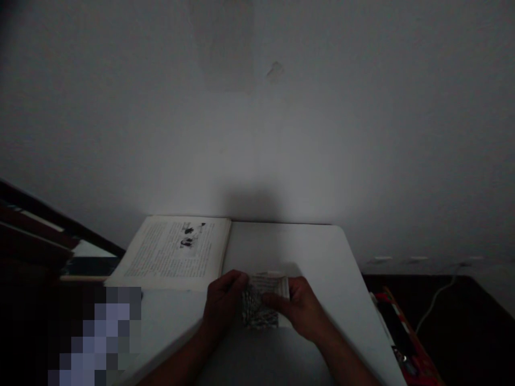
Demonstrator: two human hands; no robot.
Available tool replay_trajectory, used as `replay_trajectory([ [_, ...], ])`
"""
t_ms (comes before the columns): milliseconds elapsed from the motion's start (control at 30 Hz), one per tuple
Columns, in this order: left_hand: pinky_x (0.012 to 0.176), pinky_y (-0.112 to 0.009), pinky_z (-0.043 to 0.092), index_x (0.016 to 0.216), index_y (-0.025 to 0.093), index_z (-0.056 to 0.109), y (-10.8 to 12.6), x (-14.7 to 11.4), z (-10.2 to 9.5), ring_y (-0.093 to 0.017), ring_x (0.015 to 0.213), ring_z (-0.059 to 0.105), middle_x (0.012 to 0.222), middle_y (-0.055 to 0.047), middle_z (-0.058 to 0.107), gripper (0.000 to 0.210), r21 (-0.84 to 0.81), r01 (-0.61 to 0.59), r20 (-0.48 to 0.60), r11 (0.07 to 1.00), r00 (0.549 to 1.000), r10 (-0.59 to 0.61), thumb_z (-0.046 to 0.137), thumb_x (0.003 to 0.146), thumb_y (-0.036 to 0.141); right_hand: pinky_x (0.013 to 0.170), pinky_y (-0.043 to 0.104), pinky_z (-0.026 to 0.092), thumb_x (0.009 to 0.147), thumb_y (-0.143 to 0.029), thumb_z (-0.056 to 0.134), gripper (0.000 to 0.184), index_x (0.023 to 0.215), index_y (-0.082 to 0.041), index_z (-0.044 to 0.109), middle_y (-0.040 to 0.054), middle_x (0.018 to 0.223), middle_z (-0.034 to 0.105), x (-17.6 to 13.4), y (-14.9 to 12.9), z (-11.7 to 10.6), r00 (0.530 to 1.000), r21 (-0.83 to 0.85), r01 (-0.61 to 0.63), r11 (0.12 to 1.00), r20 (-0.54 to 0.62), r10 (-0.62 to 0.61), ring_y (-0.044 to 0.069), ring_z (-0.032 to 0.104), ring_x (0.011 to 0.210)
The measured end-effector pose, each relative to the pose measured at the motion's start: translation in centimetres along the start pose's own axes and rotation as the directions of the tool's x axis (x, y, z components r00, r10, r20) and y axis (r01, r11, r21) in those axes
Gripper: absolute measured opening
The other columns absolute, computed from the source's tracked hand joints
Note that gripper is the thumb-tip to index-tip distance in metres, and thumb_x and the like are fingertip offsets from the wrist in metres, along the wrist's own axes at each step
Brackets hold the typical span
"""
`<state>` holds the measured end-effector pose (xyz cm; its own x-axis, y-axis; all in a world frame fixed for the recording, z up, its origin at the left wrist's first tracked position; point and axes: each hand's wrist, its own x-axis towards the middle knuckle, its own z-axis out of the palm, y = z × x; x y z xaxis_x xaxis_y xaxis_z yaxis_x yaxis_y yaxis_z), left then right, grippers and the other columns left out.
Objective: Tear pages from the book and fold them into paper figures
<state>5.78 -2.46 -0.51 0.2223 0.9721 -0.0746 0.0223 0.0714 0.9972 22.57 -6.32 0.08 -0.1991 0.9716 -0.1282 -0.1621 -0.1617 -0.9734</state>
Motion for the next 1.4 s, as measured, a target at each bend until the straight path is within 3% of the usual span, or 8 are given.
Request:
replay_trajectory([
  [300,0.058,-0.021,0.04,0.068,0.013,0.06,-0.01,0.26,-0.34,-0.013,0.063,0.051,0.062,0.0,0.055,0.028,-0.015,-0.023,0.084,1.0,0.996,0.024,0.056,0.077,0.039,0.075,0.033,0.05,0.071,-0.031,0.069,0.029,0.096,-0.016,0.071,0.0051,0.083,0.072,-0.18,-0.15,0.31,0.999,0.016,-0.032,0.999,-0.041,0.033,0.021,0.065,0.077],
  [500,0.061,-0.025,0.045,0.082,0.012,0.065,0.01,0.21,-0.36,-0.017,0.067,0.058,0.073,-0.005,0.065,0.029,-0.08,0.044,0.182,0.996,0.983,-0.029,0.065,0.07,0.038,0.072,0.031,0.05,0.07,-0.032,0.071,0.027,0.094,-0.02,0.072,0.0028,0.079,0.072,-0.28,-0.2,0.28,0.998,0.067,-0.052,0.996,-0.026,0.054,0.018,0.065,0.071],
  [700,0.046,-0.02,0.033,0.053,0.012,0.056,-0.02,0.34,-0.41,-0.011,0.049,0.044,0.049,0.002,0.047,0.036,0.115,0.055,0.099,0.992,0.993,-0.066,0.061,0.071,0.044,0.072,0.032,0.05,0.069,-0.034,0.071,0.032,0.097,-0.019,0.071,0.0037,0.082,0.072,-0.15,-0.15,0.1,0.999,-0.018,-0.039,0.999,-0.034,0.038,0.019,0.065,0.074],
  [933,0.046,-0.02,0.028,0.051,0.014,0.05,0.31,0.39,-0.72,-0.009,0.049,0.034,0.049,0.005,0.035,0.039,0.142,0.036,0.071,0.989,0.996,-0.047,0.059,0.072,0.046,0.075,0.035,0.052,0.071,-0.035,0.069,0.029,0.093,-0.017,0.071,0.0067,0.084,0.073,-0.08,0.05,-0.34,0.988,-0.061,-0.021,0.998,-0.154,0.012,0.021,0.067,0.076],
  [1100,0.045,-0.02,0.024,0.047,0.016,0.038,0.52,0.38,-0.52,-0.008,0.048,0.028,0.049,0.006,0.028,0.043,0.158,0.025,0.044,0.987,0.999,-0.032,0.059,0.071,0.045,0.076,0.035,0.052,0.071,-0.033,0.069,0.025,0.091,-0.019,0.072,0.0049,0.083,0.073,-0.07,0.3,-0.3,0.991,-0.046,0.0,0.999,-0.137,-0.006,0.02,0.067,0.075],
  [1400,0.045,-0.021,0.022,0.048,0.017,0.036,-0.09,0.48,-0.4,-0.008,0.048,0.027,0.051,0.006,0.024,0.043,0.181,0.026,0.05,0.983,0.998,-0.035,0.058,0.072,0.046,0.072,0.037,0.052,0.069,-0.038,0.07,0.031,0.09,-0.016,0.072,0.0069,0.081,0.073,-0.04,0.58,-0.07,0.986,-0.024,-0.014,1.0,-0.166,0.01,0.023,0.067,0.073],
])
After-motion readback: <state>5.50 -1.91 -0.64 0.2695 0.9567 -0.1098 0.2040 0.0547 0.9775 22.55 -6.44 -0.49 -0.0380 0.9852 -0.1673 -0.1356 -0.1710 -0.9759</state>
